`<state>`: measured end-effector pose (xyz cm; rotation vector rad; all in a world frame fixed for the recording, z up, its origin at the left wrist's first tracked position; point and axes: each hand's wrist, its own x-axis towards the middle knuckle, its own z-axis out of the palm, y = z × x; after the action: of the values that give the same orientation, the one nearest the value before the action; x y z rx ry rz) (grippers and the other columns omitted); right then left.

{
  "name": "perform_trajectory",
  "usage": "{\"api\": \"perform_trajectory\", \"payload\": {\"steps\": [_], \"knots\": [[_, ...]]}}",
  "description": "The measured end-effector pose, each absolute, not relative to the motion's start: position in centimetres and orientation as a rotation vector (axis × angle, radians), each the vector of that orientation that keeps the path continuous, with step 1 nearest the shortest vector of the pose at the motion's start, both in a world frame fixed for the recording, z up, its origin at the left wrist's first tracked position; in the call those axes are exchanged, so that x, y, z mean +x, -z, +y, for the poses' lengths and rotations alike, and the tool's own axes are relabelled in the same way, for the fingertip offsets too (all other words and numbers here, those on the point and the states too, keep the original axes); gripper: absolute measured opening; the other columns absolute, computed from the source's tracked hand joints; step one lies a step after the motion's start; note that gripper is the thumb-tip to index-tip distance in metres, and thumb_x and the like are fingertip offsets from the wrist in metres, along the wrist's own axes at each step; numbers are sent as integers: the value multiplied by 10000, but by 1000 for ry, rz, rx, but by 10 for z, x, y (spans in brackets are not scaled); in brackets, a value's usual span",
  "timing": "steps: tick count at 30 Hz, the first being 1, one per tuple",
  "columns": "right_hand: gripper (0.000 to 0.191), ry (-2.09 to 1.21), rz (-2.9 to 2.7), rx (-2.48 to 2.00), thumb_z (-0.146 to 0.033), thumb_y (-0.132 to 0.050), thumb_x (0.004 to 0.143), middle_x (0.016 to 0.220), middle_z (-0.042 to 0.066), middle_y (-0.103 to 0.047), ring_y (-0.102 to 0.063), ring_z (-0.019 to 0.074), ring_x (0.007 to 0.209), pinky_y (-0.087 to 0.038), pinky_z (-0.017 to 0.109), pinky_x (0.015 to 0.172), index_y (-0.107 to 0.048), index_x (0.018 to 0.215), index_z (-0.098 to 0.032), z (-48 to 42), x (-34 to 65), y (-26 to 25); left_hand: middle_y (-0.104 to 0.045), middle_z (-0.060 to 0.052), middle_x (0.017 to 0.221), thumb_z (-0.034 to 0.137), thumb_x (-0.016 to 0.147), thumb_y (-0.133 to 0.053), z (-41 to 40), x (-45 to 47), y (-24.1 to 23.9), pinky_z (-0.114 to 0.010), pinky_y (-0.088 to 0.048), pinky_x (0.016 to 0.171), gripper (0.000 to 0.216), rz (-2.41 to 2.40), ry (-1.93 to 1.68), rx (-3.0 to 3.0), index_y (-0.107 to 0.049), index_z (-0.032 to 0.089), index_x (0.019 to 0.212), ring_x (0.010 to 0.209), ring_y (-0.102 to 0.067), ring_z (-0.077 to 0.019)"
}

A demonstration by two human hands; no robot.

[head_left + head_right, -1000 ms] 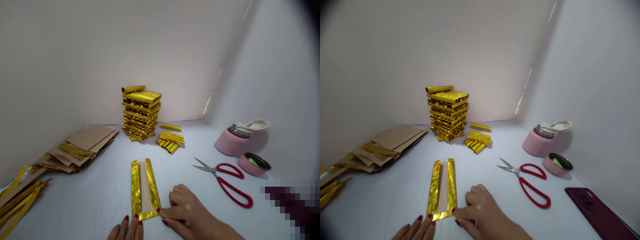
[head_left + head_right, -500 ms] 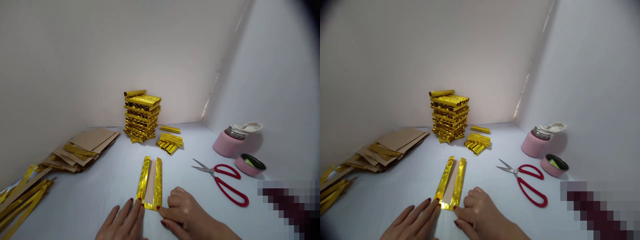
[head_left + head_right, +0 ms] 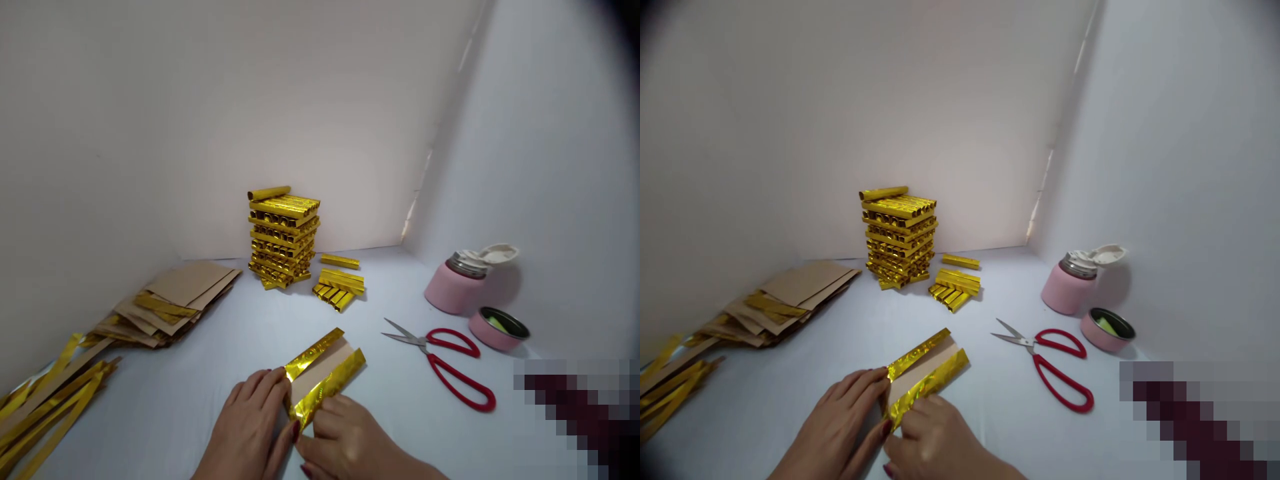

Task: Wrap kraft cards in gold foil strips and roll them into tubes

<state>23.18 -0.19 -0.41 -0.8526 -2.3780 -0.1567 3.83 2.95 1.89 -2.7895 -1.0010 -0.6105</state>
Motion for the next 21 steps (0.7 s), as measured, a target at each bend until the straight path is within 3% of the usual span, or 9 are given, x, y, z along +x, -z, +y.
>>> {"api": "perform_trajectory", "payload": {"steps": [2,5,10,15,21], "knots": [[318,9,-2362,-942,-287,-396,942,695,37,-636,-559,163,639,-439,278,588,-631,752,-186,-5,238,-11,-668,-118,1111,263,806,-626,28,39,-22,-416,-557,754,294,-1023,599,-2802,-588,156,1077,964,-636,-283],[209,-189,-2375,-990,-184,-462,889,907,97,-687,-614,196,835,-489,292,753,-645,970,-125,-8,246,-23,-674,-116,1100,289,820,-627,29,40,-23,-414,-556,747,286,-1016,575,-2793,-599,157,1073,954,-642,-284],[334,-216,-2535,-975,-230,-494,899,1195,138,-642,-580,225,1110,-430,327,979,-604,1167,-64,-11,259,-24,-681,-97,1118,274,910,-492,32,38,-14,-402,-551,717,270,-858,503,-2695,-600,207,1148,969,-655,-290],[324,-319,-2524,-1262,-223,-483,923,1279,78,-593,-539,214,1183,-435,374,981,-588,1227,-180,-14,279,-37,-674,-108,1143,341,933,-466,33,34,-6,-379,-537,738,304,-766,430,-2652,-615,206,1161,1015,-644,-293],[327,-149,-2337,-1574,-163,-450,915,1252,104,-608,-550,266,1170,-446,477,958,-617,1195,-181,-10,306,-27,-672,-107,1149,392,928,-472,32,34,-5,-395,-513,791,341,-795,564,-2677,-599,205,1184,1079,-610,-299]]}}
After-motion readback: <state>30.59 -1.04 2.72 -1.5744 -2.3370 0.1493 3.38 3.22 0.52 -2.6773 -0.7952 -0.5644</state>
